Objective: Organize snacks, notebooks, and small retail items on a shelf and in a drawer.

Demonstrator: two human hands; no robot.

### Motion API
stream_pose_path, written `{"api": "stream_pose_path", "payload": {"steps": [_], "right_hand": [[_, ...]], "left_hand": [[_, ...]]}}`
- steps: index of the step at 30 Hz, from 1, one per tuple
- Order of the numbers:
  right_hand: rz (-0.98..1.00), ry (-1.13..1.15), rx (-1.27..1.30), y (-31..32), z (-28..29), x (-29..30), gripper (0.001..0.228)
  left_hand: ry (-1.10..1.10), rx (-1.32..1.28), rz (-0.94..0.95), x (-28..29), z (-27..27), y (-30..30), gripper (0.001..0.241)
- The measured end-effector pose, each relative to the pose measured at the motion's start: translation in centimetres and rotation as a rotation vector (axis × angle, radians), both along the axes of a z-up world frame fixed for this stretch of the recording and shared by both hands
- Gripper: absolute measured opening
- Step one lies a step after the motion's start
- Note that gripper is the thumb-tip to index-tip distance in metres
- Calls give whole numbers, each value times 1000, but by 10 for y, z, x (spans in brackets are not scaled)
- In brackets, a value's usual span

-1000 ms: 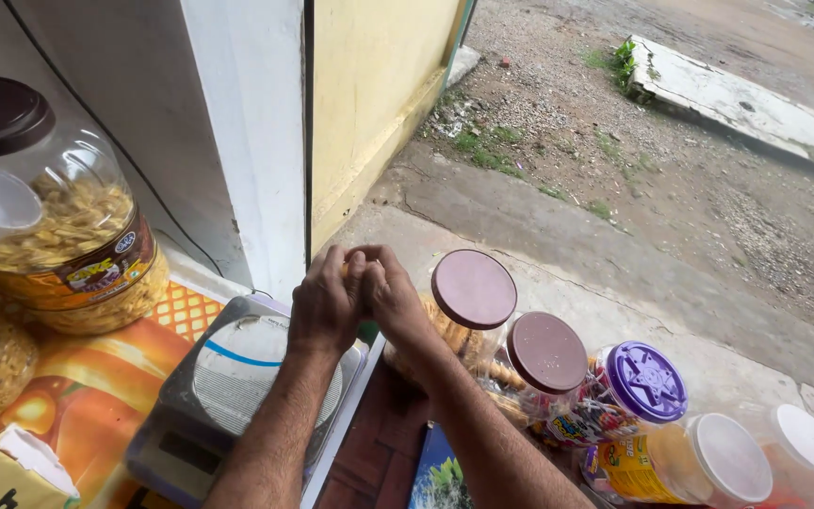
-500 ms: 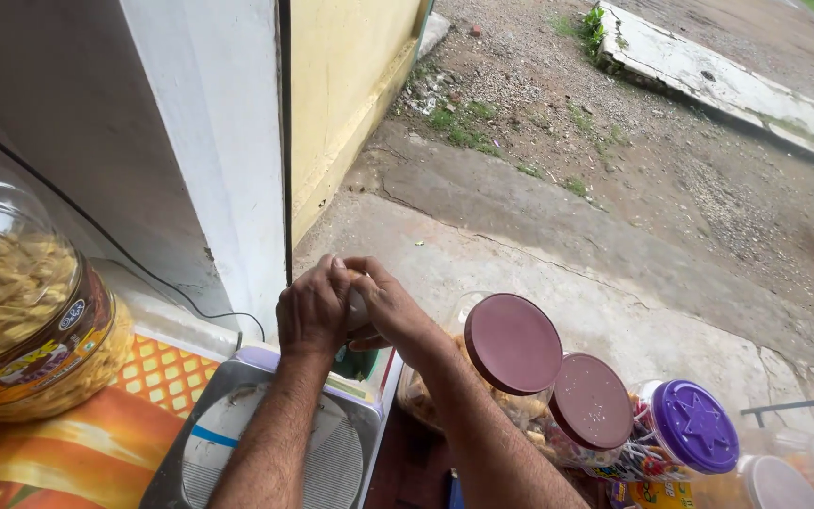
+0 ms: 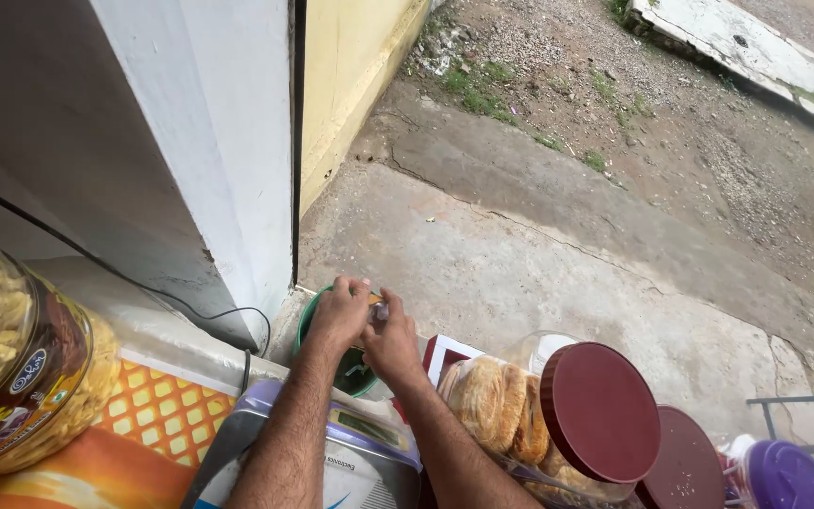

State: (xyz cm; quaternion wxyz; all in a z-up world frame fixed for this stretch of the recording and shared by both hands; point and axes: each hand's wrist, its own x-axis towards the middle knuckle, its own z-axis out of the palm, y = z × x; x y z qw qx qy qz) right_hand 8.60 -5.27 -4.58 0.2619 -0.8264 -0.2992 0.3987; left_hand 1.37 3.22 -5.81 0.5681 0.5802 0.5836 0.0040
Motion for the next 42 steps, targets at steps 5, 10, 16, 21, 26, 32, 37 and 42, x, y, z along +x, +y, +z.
{"api": "stream_pose_path", "payload": {"steps": [5,10,16,21,26,32,37,42], "right_hand": [[6,-42,-90,7,-23,10,84],[-5,-51,-105,-3,-25,8,80],[81,-61,93,-19,-13,2,60],[-67,386,281,-32,44,-6,57],[-7,274,383,-67,112,-9,58],[40,157,527,-129,151,2,60],[7,129,695,-186,167,20,54],[-39,-226,790,-245,204,27,45]], "left_hand": [[6,-13,-6,0,-23,7,61],[50,-20,-25,2,-27,2,59],[53,6,-59,3,4,-11,55],[-186,-30,81,-4,54,-36,54],[-294,79,145,-21,92,-68,56],[-385,95,108,-27,136,-120,60],[-466,130,-4,-12,163,-174,57],[-635,183,-111,6,185,-222,47]]}}
